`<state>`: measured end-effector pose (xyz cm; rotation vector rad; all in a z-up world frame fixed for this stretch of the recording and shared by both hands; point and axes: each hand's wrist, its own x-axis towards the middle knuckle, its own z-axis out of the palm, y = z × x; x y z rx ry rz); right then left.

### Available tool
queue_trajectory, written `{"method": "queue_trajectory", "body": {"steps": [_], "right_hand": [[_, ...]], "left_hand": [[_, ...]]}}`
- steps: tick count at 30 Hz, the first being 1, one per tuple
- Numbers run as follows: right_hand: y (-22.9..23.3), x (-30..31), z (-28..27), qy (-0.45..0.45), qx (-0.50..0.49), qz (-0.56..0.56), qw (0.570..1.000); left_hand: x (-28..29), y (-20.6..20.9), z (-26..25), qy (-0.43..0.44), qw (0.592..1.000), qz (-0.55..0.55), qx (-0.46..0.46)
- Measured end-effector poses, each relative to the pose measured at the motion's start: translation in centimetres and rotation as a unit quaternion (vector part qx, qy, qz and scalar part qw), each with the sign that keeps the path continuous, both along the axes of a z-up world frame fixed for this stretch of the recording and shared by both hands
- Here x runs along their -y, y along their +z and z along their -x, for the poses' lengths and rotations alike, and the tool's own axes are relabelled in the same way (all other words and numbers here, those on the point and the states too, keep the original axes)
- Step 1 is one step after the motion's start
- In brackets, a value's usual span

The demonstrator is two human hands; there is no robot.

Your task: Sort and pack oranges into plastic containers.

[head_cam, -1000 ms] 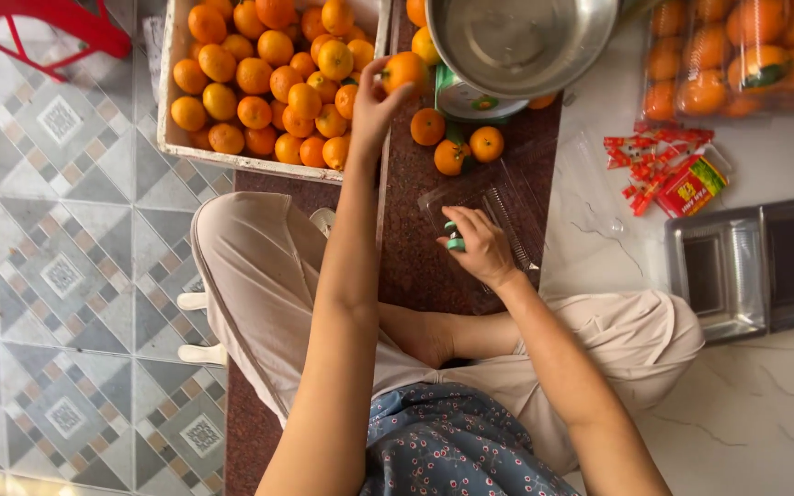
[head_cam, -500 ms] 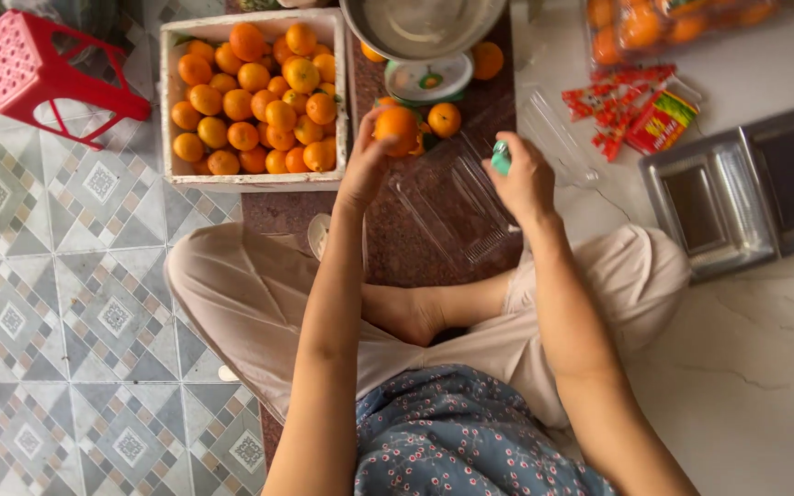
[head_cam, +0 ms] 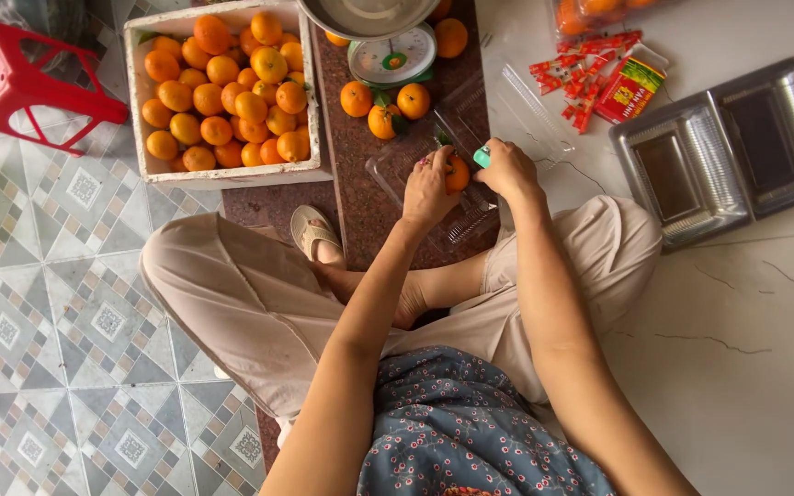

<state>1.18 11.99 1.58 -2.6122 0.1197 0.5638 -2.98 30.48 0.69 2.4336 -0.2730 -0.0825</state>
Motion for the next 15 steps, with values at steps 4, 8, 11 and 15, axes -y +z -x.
{"method": "queue_trajectory", "body": {"steps": [4,8,11,15], "right_hand": [[-0.4,-0.2,0.3,0.033,0.002,-0.002,0.999],[-0.1,0.0,0.1,0.024,0.015,0.009,1.0],[1.1,0.0,-0.1,0.012,0.023,0.011,1.0],[1.8,0.0,-0.6,0.012,0.059,0.018,0.998]], "left_hand": [[-0.8,1.9,0.0,0.004,1.0,-0.006,-0.002],[-4.2,5.7,-0.5,0.0,1.0,0.005,0.007],[-9.8,4.8,-2.1,0.109,0.992,0.067,0.014],[-20.8,-6.5,-5.7,0.388,0.912,0.049,0.122]]}}
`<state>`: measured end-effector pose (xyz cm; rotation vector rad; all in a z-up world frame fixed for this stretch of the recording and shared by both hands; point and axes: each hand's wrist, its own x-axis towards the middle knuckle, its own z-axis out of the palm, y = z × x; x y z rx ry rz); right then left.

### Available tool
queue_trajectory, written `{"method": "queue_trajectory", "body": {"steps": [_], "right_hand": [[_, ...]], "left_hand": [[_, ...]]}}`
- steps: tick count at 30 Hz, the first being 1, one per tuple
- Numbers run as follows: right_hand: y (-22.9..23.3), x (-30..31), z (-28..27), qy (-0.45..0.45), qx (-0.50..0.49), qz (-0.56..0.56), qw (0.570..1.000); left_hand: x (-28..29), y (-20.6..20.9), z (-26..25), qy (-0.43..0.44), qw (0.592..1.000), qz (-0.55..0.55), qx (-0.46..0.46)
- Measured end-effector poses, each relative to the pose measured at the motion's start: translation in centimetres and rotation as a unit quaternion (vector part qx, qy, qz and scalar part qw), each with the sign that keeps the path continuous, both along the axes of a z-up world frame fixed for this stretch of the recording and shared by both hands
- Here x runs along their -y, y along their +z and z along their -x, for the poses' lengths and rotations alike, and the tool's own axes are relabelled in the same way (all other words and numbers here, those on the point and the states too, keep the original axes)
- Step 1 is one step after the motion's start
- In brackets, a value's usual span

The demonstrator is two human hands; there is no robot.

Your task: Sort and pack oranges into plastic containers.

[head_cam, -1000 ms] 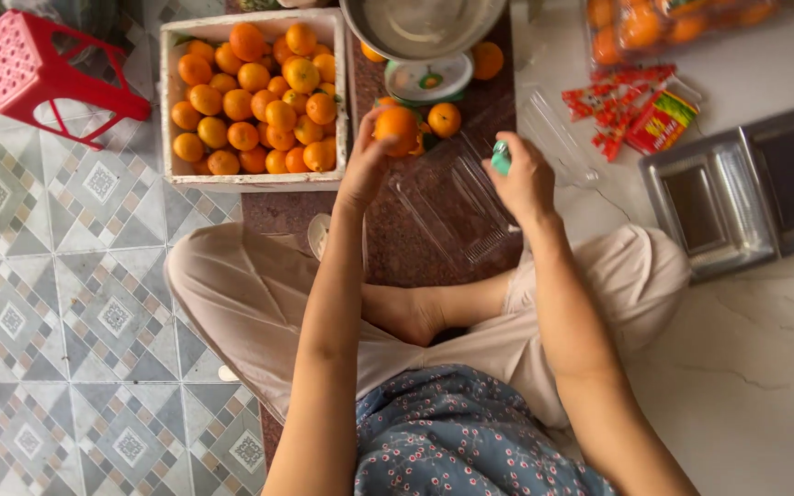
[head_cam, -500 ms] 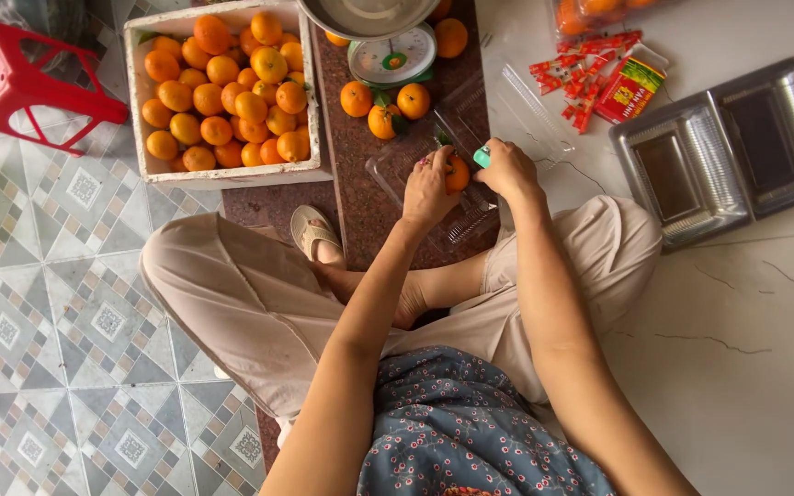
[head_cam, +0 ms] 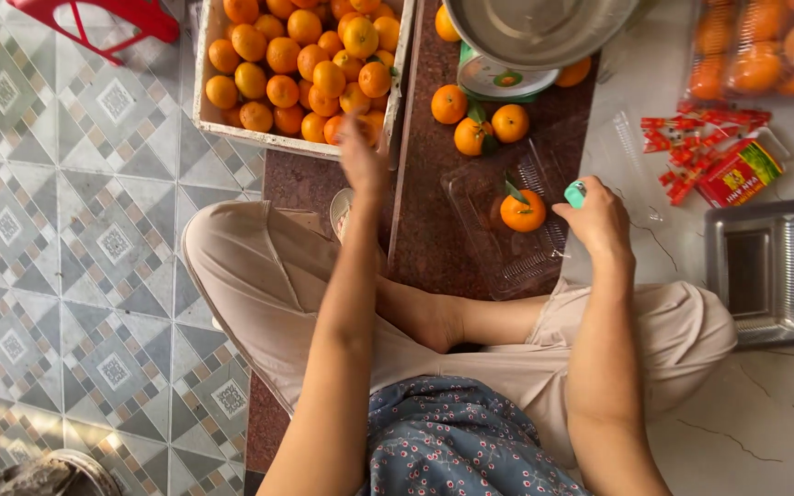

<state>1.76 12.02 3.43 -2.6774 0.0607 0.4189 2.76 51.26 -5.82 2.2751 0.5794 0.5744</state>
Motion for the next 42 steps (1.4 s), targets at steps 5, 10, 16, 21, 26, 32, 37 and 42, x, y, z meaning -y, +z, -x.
{"method": "queue_trajectory", "body": {"steps": [5,10,16,21,26,32,37,42], "right_hand": [[0.8,-0.9,-1.1,-0.005,0.014,0.005,1.0],[3.0,-0.3,-0.5,-0.015,0.04,-0.005,0.999],[6.0,-3.6,0.4,0.091,0.032,-0.107,0.99],[6.1,-4.8,1.3,0.147,0.007,-0.125,0.981],[5.5,-5.3,2.5,0.153,0.035,-0.114,0.981],[3.0,-5.3,4.2,0.139,0.041,-0.081,0.986],[1.1,-5.0,4.4,0.111,0.076,-0.133,0.982],[-0.8,-4.1,4.1,0.068,0.076,-0.221,0.97]], "left_hand": [[-10.2,-6.6,-3.0,0.054,0.993,-0.071,-0.083],[-12.6,-11.9,-4.4,0.006,0.988,-0.014,-0.154],[-13.2,-12.3,-4.2,-0.006,0.991,0.025,-0.129],[-11.5,-8.0,-3.9,0.025,0.989,-0.034,-0.141],[-5.9,-1.2,-2.5,-0.02,0.997,-0.066,-0.031],[1.8,5.5,-0.1,-0.145,0.987,-0.066,-0.034],[6.8,7.0,2.9,-0.271,0.957,-0.015,-0.108],[11.6,6.2,7.3,-0.269,0.948,0.113,-0.123]]}}
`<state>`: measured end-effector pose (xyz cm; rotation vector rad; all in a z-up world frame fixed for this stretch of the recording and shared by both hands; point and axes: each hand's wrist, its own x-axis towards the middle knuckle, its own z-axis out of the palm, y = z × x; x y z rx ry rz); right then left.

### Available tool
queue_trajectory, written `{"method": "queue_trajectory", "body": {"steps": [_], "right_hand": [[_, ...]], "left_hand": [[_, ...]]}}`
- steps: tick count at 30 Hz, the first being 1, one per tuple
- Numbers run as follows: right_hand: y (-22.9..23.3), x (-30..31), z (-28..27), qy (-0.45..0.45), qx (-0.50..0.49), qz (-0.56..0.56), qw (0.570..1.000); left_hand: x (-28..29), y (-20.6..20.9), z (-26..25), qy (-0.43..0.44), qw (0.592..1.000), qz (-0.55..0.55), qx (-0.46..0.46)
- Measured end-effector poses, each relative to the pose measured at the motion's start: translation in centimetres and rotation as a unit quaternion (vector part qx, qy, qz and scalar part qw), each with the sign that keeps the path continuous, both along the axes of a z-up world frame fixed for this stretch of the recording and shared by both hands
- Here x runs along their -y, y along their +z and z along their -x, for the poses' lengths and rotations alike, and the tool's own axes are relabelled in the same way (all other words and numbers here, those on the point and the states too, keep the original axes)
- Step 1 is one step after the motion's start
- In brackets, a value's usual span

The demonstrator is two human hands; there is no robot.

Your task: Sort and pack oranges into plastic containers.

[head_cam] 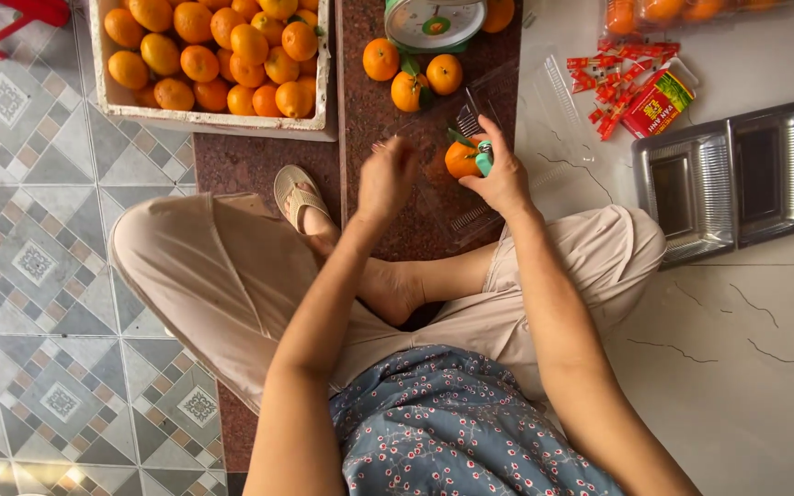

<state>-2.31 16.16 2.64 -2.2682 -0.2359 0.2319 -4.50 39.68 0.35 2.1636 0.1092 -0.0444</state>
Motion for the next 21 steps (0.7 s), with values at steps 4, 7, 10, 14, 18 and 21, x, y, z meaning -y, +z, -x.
{"method": "queue_trajectory", "body": {"steps": [4,7,10,14,18,21], "right_hand": [[1.0,-0.1,0.2,0.006,0.007,-0.08,0.997],[2.5,-0.6,0.3,0.016,0.011,-0.179,0.984],[3.5,-1.2,0.5,0.036,0.022,-0.243,0.969],[4.3,-1.8,0.8,0.061,0.034,-0.26,0.963],[4.2,-2.0,1.1,0.07,0.035,-0.268,0.96],[4.2,-2.1,1.1,0.068,0.023,-0.277,0.958]], "left_hand": [[2.7,-0.1,1.7,-0.018,0.999,0.022,0.027],[3.1,1.2,1.4,-0.052,0.992,0.109,0.025],[3.0,2.0,0.8,-0.075,0.97,0.231,0.017],[2.8,3.6,0.8,-0.089,0.935,0.343,-0.013],[2.9,3.1,0.9,-0.073,0.919,0.388,-0.012],[2.8,3.2,1.0,-0.071,0.91,0.409,-0.01]]}}
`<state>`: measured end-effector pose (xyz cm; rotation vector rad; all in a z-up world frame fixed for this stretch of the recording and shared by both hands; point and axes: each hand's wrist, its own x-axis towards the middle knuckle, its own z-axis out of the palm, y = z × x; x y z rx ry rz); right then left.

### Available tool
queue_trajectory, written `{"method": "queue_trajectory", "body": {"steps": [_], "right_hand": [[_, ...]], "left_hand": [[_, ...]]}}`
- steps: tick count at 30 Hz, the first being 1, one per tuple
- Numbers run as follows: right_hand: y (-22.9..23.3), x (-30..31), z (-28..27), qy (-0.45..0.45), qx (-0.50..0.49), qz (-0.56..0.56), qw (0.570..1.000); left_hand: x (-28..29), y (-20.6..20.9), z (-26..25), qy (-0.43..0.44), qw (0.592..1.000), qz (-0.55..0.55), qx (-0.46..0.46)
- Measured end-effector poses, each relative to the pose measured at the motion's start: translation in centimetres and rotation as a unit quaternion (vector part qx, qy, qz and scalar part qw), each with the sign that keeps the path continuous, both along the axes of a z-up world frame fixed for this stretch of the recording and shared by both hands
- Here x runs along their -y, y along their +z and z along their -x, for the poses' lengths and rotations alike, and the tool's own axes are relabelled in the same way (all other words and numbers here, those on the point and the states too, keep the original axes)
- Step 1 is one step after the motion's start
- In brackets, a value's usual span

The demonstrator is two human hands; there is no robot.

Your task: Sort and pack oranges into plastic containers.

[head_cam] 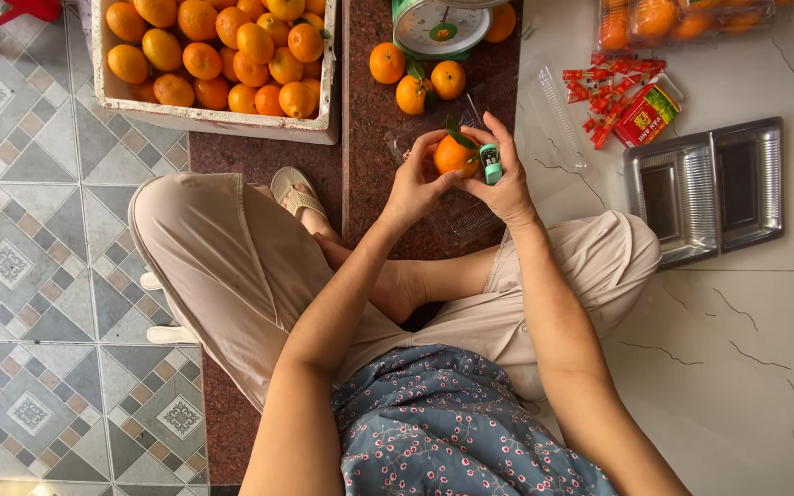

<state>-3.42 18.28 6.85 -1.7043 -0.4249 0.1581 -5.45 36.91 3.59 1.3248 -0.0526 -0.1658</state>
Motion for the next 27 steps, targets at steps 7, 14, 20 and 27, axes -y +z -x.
{"method": "queue_trajectory", "body": {"steps": [7,14,20,27], "right_hand": [[0.0,-0.1,0.0,0.002,0.008,0.011,1.0],[-1.2,1.1,-0.6,-0.026,-0.083,-0.059,0.994],[-1.4,2.3,-1.3,-0.062,-0.239,-0.189,0.95],[-1.4,2.6,-1.2,-0.062,-0.264,-0.204,0.941]], "left_hand": [[-0.2,0.3,0.0,-0.006,0.998,-0.04,-0.038],[0.6,1.2,-0.1,0.006,0.998,-0.057,-0.003],[1.5,1.2,-0.1,-0.004,0.995,-0.088,0.055],[1.6,0.9,-0.1,-0.014,0.993,-0.111,0.045]]}}
